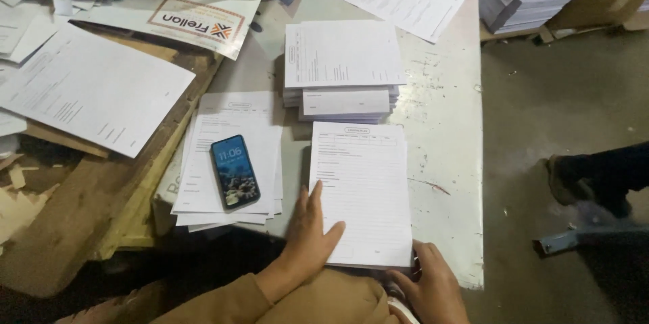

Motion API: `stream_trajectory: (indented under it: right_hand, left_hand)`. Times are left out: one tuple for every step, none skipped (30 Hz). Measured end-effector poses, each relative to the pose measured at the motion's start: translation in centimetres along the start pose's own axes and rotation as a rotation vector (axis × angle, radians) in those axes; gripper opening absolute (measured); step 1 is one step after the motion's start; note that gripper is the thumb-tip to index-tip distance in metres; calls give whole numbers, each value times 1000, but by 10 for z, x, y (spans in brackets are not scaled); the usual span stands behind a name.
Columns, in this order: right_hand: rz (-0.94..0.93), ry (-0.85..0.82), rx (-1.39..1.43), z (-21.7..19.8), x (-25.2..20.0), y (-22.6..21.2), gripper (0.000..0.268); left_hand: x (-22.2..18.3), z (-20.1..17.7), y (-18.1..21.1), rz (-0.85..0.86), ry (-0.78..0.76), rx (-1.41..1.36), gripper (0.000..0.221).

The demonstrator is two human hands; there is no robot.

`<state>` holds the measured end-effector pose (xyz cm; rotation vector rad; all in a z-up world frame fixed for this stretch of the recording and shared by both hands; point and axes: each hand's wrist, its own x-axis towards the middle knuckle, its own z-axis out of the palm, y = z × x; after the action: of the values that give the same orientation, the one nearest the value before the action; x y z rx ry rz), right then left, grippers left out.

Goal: Flipping through and sorting stacks of printed document sets on a work table to check for completeness or errors.

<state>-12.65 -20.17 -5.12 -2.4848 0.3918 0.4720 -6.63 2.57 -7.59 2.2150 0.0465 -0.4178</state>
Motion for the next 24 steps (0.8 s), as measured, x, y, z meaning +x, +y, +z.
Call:
stream_trajectory:
  right_hand:
    - [-5, -10, -2, 0, -1, -2, 52]
    - [17, -25, -25, -2, -1, -5, 50]
    - [38, -41, -48, -4, -1, -7, 49]
    - [35, -35, -45, -6, -2, -9, 49]
    - [77, -63, -13, -9, -3, -11, 54]
    - [125, -88, 28, -9, -6, -14, 61]
    - [128, -80, 39, -9, -3, -16, 61]
    - [145, -66, 47, -9, -5, -15, 60]
    - [162, -52, 54, -9, -8, -14, 59]
    - [168, -56, 45, -5, -10, -7, 59]
    - [151, -2, 45, -2, -12, 0, 52]
    - [121, 64, 51, 1, -8, 4, 47]
    - [114, 75, 48, -1, -4, 2, 47]
    - [112, 71, 39, -1, -8, 2, 42]
    - [110, 67, 30, -2, -10, 2, 37]
    - [130, 74, 32, 2, -12, 6, 37]
    - [60, 88, 32, 6, -14, 11, 32]
    - [-19, 120, 36, 8, -9, 14, 27]
    - [-9, 143, 41, 8, -2, 15, 27]
    - [-65, 151, 47, 11, -4, 20, 27]
    - [-120, 159, 54, 15, -4, 24, 26]
    - [-87, 165, 65, 16, -6, 26, 26]
    - [-146, 188, 63, 18, -9, 27, 27]
    - [-219, 219, 59, 18, -5, 27, 28]
  left_hand:
    - [-1, 1, -4, -10, 4, -1, 87]
    - [1, 2, -5, 5, 0, -14, 87]
    - [2, 3, -7, 20, -4, -28, 87]
    - [-1, -4, 2, 26, -1, -26, 87]
    - [-5, -11, 12, 21, 2, 45, 87]
    - [-8, -20, 20, 20, 0, 122, 88]
    - [-4, -26, 29, 31, -3, 131, 88]
    - [-5, -28, 37, 238, 47, 104, 78]
    - [-7, -30, 44, 445, 99, 75, 69]
    - [-5, -26, 53, 440, 96, 65, 69]
    - [-3, -23, 63, 526, 22, 28, 61]
    - [5, -24, 74, 626, -38, -3, 54]
    - [17, -16, 77, 635, -29, -5, 54]
    - [24, -7, 78, 584, -47, -58, 45]
    - [32, 3, 81, 531, -64, -110, 37]
    - [37, 9, 75, 538, -84, -114, 37]
    - [42, 15, 69, 500, -33, -153, 30]
    - [54, 19, 67, 478, 27, -188, 23]
    - [64, 22, 61, 501, 16, -188, 23]
    - [67, 28, 53, 524, 110, -185, 20]
    - [71, 34, 44, 547, 204, -183, 18]
    - [67, 33, 46, 553, 169, -181, 18]
    - [63, 32, 48, 537, 176, -210, 17]
    - [63, 27, 51, 527, 196, -237, 16]
